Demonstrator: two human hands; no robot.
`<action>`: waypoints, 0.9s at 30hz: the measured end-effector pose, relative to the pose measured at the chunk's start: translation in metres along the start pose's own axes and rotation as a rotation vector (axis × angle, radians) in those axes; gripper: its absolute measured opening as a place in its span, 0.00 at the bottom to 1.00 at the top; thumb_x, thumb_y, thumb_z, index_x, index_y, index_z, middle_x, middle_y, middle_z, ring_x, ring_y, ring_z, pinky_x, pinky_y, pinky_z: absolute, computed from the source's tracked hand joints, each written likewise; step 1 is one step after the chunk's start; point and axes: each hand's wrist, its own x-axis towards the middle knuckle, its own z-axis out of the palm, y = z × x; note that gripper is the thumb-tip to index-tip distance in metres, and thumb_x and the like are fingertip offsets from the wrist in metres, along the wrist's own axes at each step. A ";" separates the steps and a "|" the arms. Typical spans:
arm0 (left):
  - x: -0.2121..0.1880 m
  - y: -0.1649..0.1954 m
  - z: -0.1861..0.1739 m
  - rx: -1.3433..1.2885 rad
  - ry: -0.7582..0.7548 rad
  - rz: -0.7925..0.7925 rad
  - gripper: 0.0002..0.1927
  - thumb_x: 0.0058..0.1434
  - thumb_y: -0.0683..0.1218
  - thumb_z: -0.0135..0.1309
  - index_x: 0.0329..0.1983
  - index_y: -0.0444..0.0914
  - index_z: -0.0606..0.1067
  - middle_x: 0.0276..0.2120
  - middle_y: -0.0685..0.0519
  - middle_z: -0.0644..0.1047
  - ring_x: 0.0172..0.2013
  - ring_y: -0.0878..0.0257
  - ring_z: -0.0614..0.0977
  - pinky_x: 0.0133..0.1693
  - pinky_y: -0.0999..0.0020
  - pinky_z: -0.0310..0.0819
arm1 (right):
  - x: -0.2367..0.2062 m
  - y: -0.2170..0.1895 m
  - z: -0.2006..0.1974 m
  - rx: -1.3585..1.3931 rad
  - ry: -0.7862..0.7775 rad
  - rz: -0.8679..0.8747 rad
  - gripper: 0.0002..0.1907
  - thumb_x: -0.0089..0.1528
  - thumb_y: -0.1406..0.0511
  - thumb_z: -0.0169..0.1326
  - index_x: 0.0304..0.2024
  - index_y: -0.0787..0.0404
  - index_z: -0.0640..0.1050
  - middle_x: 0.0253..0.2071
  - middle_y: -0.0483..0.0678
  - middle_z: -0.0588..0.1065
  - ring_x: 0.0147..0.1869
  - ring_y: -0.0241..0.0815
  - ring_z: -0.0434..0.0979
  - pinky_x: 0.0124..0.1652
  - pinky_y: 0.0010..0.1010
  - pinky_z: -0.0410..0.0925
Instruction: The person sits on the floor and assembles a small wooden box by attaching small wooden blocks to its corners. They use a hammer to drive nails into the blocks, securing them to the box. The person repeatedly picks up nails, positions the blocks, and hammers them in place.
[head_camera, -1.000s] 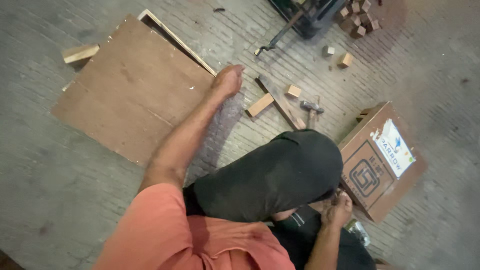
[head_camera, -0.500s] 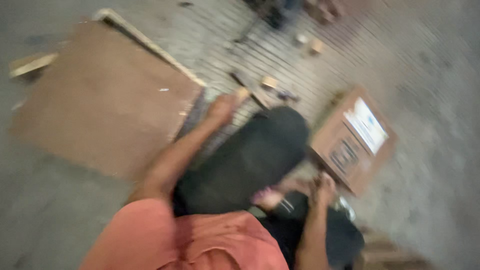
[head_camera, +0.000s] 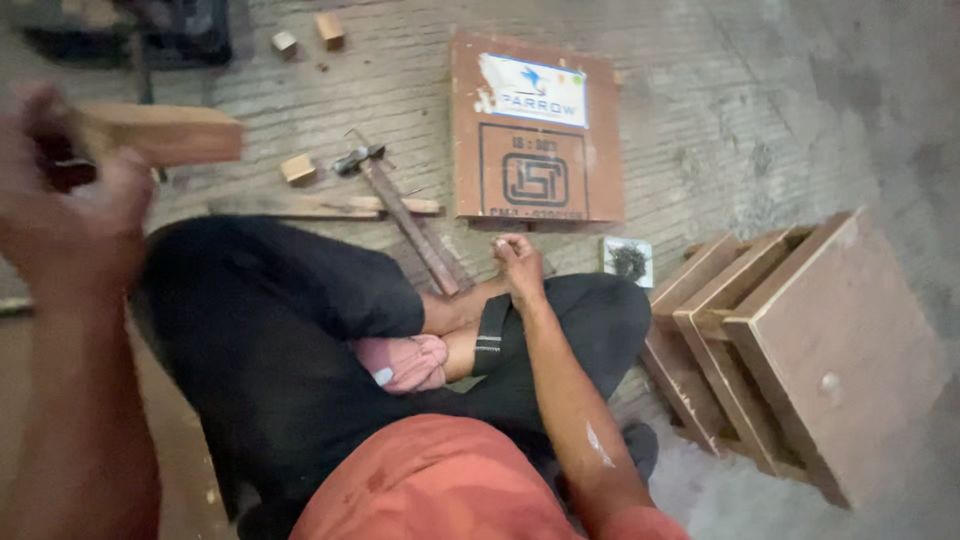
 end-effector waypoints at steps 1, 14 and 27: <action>0.003 0.022 0.020 -0.018 -0.028 0.021 0.21 0.67 0.41 0.59 0.62 0.34 0.71 0.46 0.47 0.77 0.44 0.58 0.80 0.49 0.65 0.77 | 0.002 0.002 -0.002 0.045 -0.015 0.002 0.06 0.67 0.67 0.54 0.46 0.60 0.76 0.41 0.45 0.79 0.42 0.35 0.78 0.43 0.27 0.73; -0.130 0.077 0.363 -0.116 -0.677 0.065 0.21 0.60 0.49 0.62 0.55 0.39 0.78 0.45 0.40 0.81 0.45 0.42 0.82 0.47 0.52 0.76 | 0.016 0.051 -0.041 -0.077 0.132 -0.016 0.06 0.66 0.66 0.57 0.43 0.63 0.80 0.36 0.41 0.76 0.38 0.30 0.73 0.38 0.25 0.69; -0.145 0.082 0.314 -0.292 -0.853 -0.372 0.13 0.67 0.48 0.58 0.51 0.37 0.82 0.39 0.47 0.84 0.36 0.61 0.84 0.39 0.64 0.78 | -0.011 0.037 -0.022 -0.564 -0.276 -0.445 0.11 0.61 0.62 0.60 0.43 0.60 0.83 0.44 0.50 0.83 0.50 0.47 0.83 0.53 0.38 0.72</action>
